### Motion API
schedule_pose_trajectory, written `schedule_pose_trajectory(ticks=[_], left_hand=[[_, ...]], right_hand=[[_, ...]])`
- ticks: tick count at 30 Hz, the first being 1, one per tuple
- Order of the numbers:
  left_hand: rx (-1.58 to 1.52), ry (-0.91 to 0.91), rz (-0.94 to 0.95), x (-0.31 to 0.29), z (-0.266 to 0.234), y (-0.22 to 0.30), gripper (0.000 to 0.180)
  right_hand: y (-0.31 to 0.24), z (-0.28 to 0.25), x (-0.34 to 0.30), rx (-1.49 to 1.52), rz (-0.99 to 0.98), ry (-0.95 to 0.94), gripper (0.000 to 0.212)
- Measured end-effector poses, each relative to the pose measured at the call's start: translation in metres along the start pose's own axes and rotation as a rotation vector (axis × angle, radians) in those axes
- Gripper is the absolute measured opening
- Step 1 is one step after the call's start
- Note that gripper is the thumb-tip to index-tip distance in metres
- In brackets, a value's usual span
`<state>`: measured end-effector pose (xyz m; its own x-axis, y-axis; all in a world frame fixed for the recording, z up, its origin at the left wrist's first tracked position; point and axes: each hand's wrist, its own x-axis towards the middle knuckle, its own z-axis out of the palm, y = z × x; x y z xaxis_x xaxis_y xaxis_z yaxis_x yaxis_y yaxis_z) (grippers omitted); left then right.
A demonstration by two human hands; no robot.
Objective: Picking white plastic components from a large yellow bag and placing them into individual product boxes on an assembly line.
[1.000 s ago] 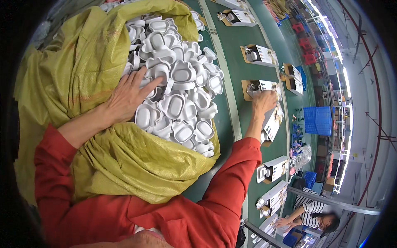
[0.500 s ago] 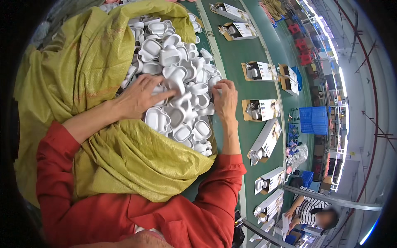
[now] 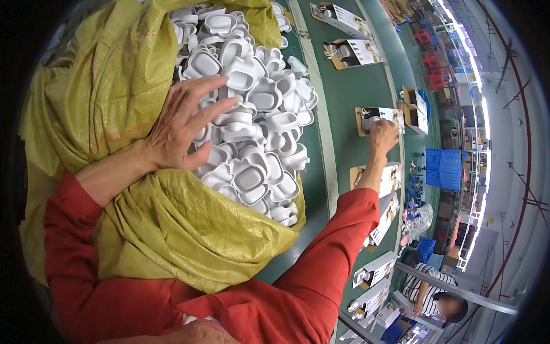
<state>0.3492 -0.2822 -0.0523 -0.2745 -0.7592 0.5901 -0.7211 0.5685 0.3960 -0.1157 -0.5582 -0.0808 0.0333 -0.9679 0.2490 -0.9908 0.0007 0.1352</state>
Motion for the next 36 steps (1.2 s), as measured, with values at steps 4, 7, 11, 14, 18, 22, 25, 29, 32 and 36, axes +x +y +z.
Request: schedule_pose_trajectory(ticks=[4,7,11,14,18,22,25,29,32,36], left_hand=[[0.049,-0.013,0.045,0.003,-0.001,0.005,0.066],[0.112,-0.055,0.039,0.000,0.002,0.008,0.068],[0.131,-0.087,0.026,-0.007,0.006,0.008,0.070],[0.137,-0.051,0.000,-0.007,0.010,0.004,0.069],[0.136,-0.083,-0.061,-0.014,0.014,0.001,0.067],[0.108,-0.093,-0.076,-0.010,0.014,-0.001,0.063],[0.080,-0.082,-0.092,-0.005,0.022,-0.005,0.057],[0.090,-0.019,-0.081,0.004,0.028,-0.015,0.052],[0.082,-0.034,-0.084,-0.004,0.024,-0.008,0.051],[0.089,-0.012,-0.069,-0.005,0.022,-0.007,0.050]], right_hand=[[0.003,-0.003,-0.011,0.061,0.107,0.280,0.028],[-0.052,-0.010,-0.035,0.684,-0.308,0.121,0.022],[-0.150,-0.056,-0.081,0.917,-0.495,-0.030,0.023],[-0.170,-0.047,-0.083,0.579,-0.600,-0.001,0.019],[-0.171,-0.033,-0.075,0.563,-0.529,0.077,0.013],[-0.129,-0.017,-0.039,0.560,-0.353,0.165,0.019],[-0.101,0.001,-0.031,0.472,-0.228,0.098,0.022],[-0.089,0.008,-0.038,0.115,-0.079,0.072,0.022],[-0.093,0.002,-0.072,0.143,-0.100,0.363,0.022],[-0.120,-0.046,-0.098,0.790,-0.411,0.124,0.022]])
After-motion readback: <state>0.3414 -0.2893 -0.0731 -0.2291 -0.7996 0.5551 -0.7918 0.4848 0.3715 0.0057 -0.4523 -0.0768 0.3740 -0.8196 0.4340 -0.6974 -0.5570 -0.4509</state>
